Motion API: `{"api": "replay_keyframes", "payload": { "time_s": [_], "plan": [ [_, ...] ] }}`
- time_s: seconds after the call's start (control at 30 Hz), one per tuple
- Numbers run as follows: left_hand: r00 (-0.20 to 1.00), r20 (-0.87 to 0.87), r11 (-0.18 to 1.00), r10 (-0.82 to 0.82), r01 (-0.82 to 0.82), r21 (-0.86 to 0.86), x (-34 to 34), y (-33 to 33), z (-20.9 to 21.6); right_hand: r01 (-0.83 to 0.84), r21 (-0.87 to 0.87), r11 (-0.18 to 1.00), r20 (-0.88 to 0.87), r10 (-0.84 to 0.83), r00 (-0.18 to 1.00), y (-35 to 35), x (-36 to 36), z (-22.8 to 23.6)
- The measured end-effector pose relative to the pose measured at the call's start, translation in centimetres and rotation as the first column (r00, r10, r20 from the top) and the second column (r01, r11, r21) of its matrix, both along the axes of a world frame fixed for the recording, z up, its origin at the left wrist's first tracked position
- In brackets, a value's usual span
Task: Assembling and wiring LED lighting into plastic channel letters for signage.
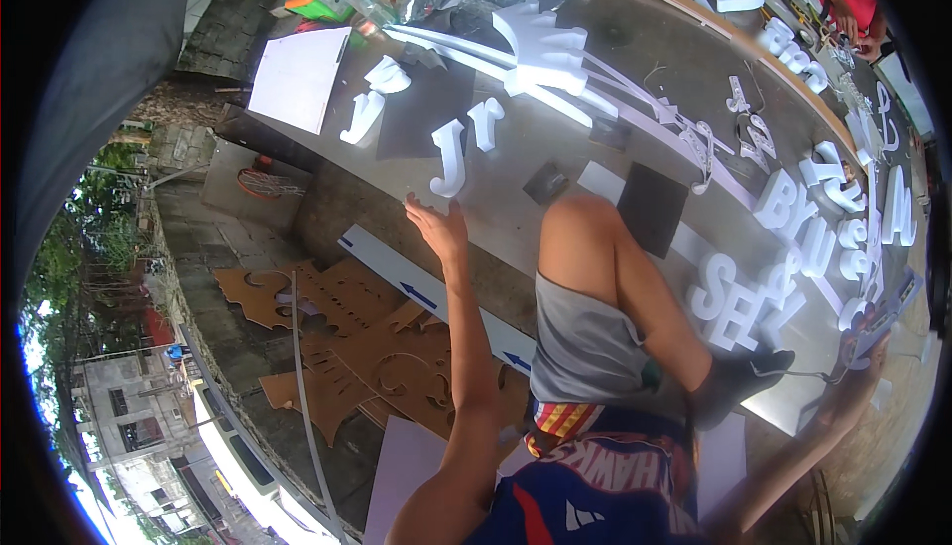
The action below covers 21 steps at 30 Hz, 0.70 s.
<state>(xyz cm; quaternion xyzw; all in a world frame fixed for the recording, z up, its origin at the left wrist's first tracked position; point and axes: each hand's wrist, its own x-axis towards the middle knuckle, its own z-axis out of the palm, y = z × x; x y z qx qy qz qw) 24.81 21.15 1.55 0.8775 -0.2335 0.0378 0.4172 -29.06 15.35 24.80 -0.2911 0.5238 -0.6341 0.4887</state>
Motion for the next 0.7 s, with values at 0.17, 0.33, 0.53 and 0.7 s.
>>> {"api": "replay_keyframes", "payload": {
  "time_s": [0.17, 0.33, 0.53, 0.7],
  "plan": [
    [0.999, -0.032, 0.997, -0.028, 0.025, -0.071, -6.6, 2.9, -0.3, 0.050, 0.041, 0.998, -0.028, -0.049, 0.998, 0.2, 0.7, -0.1],
    [0.956, -0.235, 0.983, -0.174, 0.154, -0.101, -14.1, 4.4, 0.4, -0.048, 0.016, 0.999, 0.021, 0.047, 0.999, 0.3, -0.2, -0.5],
    [0.958, -0.152, 0.964, -0.244, 0.223, -0.142, -14.1, 3.8, 3.5, -0.161, -0.057, 0.985, 0.105, 0.166, 0.981, 0.5, -1.5, -1.7],
    [0.856, -0.109, 0.849, -0.506, 0.472, -0.238, -15.4, 1.1, 6.4, -0.094, -0.001, 0.996, 0.094, 0.094, 0.991, 0.8, -0.8, -1.8]
  ]
}}
